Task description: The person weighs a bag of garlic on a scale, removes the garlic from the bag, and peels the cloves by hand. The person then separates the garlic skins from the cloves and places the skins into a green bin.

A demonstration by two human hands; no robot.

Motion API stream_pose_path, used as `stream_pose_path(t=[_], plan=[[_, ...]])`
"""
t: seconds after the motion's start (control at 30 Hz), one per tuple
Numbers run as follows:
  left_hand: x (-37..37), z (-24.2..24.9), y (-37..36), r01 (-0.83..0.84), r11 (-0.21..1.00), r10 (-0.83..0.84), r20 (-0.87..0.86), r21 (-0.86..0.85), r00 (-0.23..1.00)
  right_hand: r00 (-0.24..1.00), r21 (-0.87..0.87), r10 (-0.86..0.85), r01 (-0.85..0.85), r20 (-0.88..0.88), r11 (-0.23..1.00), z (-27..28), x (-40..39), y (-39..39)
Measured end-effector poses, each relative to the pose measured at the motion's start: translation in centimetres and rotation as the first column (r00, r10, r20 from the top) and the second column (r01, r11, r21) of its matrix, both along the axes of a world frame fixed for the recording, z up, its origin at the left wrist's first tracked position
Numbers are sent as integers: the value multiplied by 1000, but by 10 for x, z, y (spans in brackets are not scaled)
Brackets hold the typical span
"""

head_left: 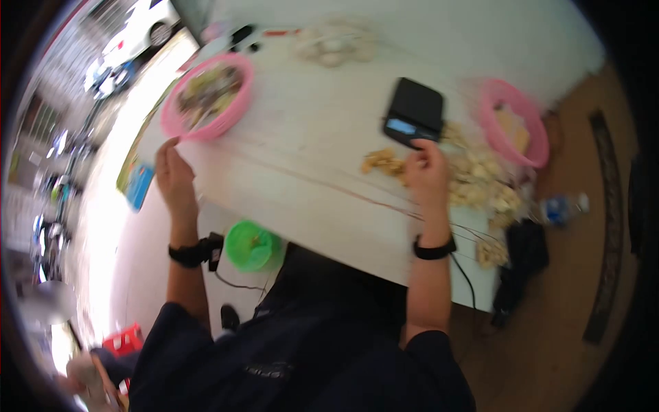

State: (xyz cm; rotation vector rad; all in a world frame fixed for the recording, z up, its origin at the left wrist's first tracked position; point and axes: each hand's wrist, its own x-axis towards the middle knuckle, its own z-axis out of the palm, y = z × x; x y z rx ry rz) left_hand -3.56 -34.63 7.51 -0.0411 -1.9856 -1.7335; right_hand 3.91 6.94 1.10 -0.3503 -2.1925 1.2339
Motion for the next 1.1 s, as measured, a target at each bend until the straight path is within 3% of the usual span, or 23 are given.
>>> stream_pose_path(t=[0.07, 0.13, 0.23, 0.27, 0.33, 0.37, 0.43, 0.47, 0.53, 0.6, 0.63, 0.7, 0.77, 0.8, 0.87, 1.1], plan=[[-27, 25, 68, 298, 952, -305, -149, -65, 941, 995, 8, -63, 64, -76, 998, 12, 4, -1], [-34, 30, 116, 409, 912, -410, -76, -25, 909, 993, -45, -95, 92, -66, 995, 14, 3, -2], [-50, 16, 183, 533, 783, -570, -28, -319, 821, 989, -62, -77, 70, -123, 996, 19, 1, -1], [-50, 12, 202, 525, 733, -577, 14, -432, 817, 993, -84, -91, 85, -72, 993, 23, 4, 0], [-52, 7, 227, 769, 487, -703, 337, -415, 627, 993, -128, -110, 113, 32, 985, 33, 9, 3], [-51, 1, 233, 771, 485, -706, 335, -413, 624, 993, -125, -114, 117, 32, 985, 38, 14, 7], [-53, -10, 242, 752, 202, -684, 460, -627, 567, 949, 80, -123, 104, 289, 991, 47, 25, 16], [-52, -15, 244, 754, 198, -687, 461, -626, 563, 948, 81, -128, 109, 291, 991, 53, 30, 17], [-50, -24, 246, 758, 119, -744, 448, -641, 495, 854, 47, -13, -13, 519, 999, 63, 38, 17], [-52, -39, 250, 710, 95, -771, 400, -698, 496, 888, 151, -19, -58, 459, 987, 47, 36, 12], [-51, -40, 253, 780, 89, -793, 429, -619, 432, 918, 256, -13, -97, 397, 962, 40, 35, 9], [-48, -38, 257, 843, 75, -816, 453, -533, 359, 897, 253, -13, -111, 441, 961, 34, 31, 1], [-46, -30, 259, 974, 144, -702, 675, -177, 227, 876, 252, -11, -127, 482, 959, 30, 27, -4], [-47, -31, 259, 973, 144, -703, 674, -178, 227, 873, 259, -17, -126, 488, 958, 26, 23, -4], [-52, -37, 256, 922, 211, -736, 568, -324, 368, 871, 267, -23, -125, 491, 956, 24, 20, -1], [-56, -22, 242, 891, 231, -700, 570, -391, 431, 902, 130, -6, -56, 432, 990, 30, 24, 8]])
